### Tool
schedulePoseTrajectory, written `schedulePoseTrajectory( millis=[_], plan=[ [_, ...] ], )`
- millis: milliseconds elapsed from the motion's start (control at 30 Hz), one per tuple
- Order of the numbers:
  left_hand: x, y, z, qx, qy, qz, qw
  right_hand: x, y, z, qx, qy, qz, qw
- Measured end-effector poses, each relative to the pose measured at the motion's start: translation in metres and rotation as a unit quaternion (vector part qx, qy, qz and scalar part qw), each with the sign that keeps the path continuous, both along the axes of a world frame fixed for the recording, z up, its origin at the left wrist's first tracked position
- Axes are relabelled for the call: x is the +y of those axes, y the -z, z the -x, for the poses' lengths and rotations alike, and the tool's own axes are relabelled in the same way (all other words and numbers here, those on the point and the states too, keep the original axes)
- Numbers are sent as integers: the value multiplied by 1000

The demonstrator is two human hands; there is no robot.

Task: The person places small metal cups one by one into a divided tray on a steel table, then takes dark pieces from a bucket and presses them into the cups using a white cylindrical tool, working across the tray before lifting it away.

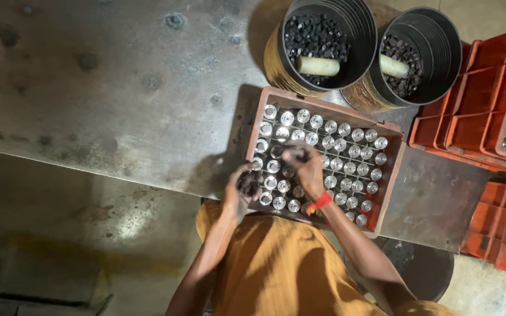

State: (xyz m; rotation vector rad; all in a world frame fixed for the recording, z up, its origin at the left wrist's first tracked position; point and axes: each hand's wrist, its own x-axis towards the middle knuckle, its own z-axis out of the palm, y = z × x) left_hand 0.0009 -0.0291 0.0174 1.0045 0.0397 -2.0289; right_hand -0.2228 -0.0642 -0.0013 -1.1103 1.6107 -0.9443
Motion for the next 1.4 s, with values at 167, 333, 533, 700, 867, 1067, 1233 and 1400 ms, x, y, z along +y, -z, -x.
schedulePoseTrajectory(
  millis=[167,333,533,700,867,1067,1233,1400],
  plan=[
    [2,15,-2,50,-6,-19,999,-48,12,6,321,-90,171,927],
    [8,29,2,-18,0,11,1000,-70,3,2,345,-76,-49,934],
    [12,32,19,-84,-24,44,995,-11,-45,-26,139,-103,99,980],
    [7,32,36,-262,89,1,961,34,-55,-56,138,-178,53,973],
    [7,40,35,-199,63,26,978,13,-42,-40,88,-122,78,986],
    [2,40,14,58,-68,-48,995,-60,-20,9,200,-24,106,974],
    [2,21,7,81,-18,-35,996,-95,4,17,382,-140,140,903],
    [5,5,7,40,-2,46,998,-103,-6,11,351,-122,124,920]
  ],
)
